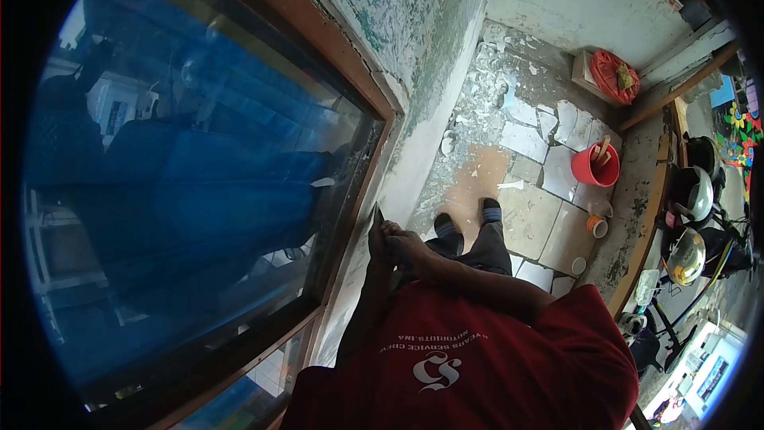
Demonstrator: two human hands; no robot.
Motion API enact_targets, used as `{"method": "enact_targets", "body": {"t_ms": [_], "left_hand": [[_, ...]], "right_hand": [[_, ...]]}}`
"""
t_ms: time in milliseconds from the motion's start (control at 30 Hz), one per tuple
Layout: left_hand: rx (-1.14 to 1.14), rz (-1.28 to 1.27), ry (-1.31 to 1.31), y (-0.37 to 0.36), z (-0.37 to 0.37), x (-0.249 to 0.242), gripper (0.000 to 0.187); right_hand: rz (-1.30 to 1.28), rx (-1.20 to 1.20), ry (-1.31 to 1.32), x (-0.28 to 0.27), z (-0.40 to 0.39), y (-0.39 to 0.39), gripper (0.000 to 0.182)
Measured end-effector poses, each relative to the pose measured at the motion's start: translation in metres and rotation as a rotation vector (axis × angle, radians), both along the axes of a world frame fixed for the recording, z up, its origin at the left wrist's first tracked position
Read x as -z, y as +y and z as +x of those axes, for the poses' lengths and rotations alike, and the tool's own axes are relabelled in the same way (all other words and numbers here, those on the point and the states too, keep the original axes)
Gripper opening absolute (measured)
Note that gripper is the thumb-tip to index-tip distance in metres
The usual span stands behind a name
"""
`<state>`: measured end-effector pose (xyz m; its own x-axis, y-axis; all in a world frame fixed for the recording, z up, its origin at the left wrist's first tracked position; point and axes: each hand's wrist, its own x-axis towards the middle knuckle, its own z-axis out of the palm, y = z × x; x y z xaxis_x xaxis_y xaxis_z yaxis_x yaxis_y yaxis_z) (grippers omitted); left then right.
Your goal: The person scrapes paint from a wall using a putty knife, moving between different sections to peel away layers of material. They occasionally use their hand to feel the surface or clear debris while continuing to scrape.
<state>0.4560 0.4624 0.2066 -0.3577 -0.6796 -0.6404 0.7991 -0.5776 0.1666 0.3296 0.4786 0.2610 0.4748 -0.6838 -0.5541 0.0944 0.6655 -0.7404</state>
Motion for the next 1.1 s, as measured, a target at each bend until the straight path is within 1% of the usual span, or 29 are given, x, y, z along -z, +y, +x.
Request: {"method": "enact_targets", "body": {"t_ms": [33, 133, 167, 200, 233, 267, 300, 333, 367, 433, 533, 633, 733, 767, 833, 867, 933, 1000, 1067, 1100], "left_hand": [[-0.018, -0.002, 0.017, -0.003, -0.002, -0.002, 0.03], [-0.063, -0.007, -0.135, -0.007, -0.004, 0.001, 0.033], [-0.057, 0.026, -0.142, -0.008, -0.006, 0.003, 0.037], [-0.049, 0.057, -0.149, -0.009, -0.01, 0.0, 0.042], [-0.04, 0.086, -0.155, -0.011, -0.013, -0.001, 0.047], [-0.033, 0.041, -0.089, -0.009, -0.012, -0.001, 0.043], [-0.028, -0.004, -0.024, -0.005, -0.006, 0.003, 0.038], [-0.023, -0.049, 0.04, -0.006, -0.003, 0.007, 0.034], [-0.037, -0.052, 0.059, -0.007, -0.001, 0.009, 0.034], [-0.062, -0.055, 0.1, -0.011, -0.003, 0.012, 0.034], [-0.037, -0.019, -0.028, -0.007, -0.01, 0.006, 0.033], [-0.045, -0.059, 0.085, -0.007, -0.004, 0.013, 0.029], [-0.01, -0.163, 0.041, -0.01, 0.003, 0.025, 0.025], [-0.04, -0.075, 0.03, -0.007, 0.003, 0.029, 0.03], [-0.101, 0.088, 0.014, -0.009, -0.007, 0.018, 0.04], [-0.091, 0.025, 0.099, -0.01, -0.007, 0.016, 0.033], [-0.065, -0.097, 0.262, -0.008, 0.003, 0.027, 0.021], [0.061, -0.27, -0.169, -0.015, 0.009, 0.043, 0.034], [-0.069, 0.011, 0.008, -0.011, 0.013, 0.088, 0.041], [-0.078, 0.006, 0.029, -0.006, 0.01, 0.082, 0.038]], "right_hand": [[-0.116, -0.066, 0.053, 0.007, 0.001, -0.004, 0.022], [-0.445, -0.264, 0.205, 0.021, 0.002, -0.004, 0.028], [-0.616, -0.147, 0.145, 0.024, 0.0, -0.003, 0.032], [-0.679, -0.064, 0.072, 0.029, -0.001, -0.001, 0.037], [-0.716, 0.054, -0.048, 0.043, 0.003, 0.001, 0.043], [-0.732, 0.232, -0.232, 0.056, 0.013, 0.002, 0.049], [-0.774, 0.535, -0.482, 0.077, 0.037, 0.002, 0.054], [-0.912, 0.935, -0.795, 0.104, 0.081, -0.01, 0.06], [-1.039, 1.177, -0.947, 0.12, 0.103, -0.019, 0.066], [-1.044, 1.176, -0.95, 0.131, 0.105, -0.019, 0.066], [-1.051, 1.168, -0.961, 0.142, 0.107, -0.015, 0.067], [-1.073, 1.155, -0.987, 0.147, 0.108, -0.025, 0.068], [-1.069, 1.15, -1.003, 0.152, 0.112, -0.016, 0.069], [-1.066, 1.15, -1.006, 0.154, 0.112, -0.01, 0.07], [-1.071, 1.14, -1.016, 0.156, 0.111, -0.005, 0.07], [-1.08, 1.132, -1.026, 0.157, 0.11, -0.009, 0.071], [-1.078, 1.095, -1.026, 0.159, 0.108, -0.015, 0.071], [-1.047, 1.017, -1.002, 0.162, 0.104, -0.01, 0.07], [-1.027, 0.961, -0.977, 0.165, 0.101, -0.004, 0.069], [-1.018, 0.944, -0.972, 0.167, 0.1, 0.0, 0.069]]}}
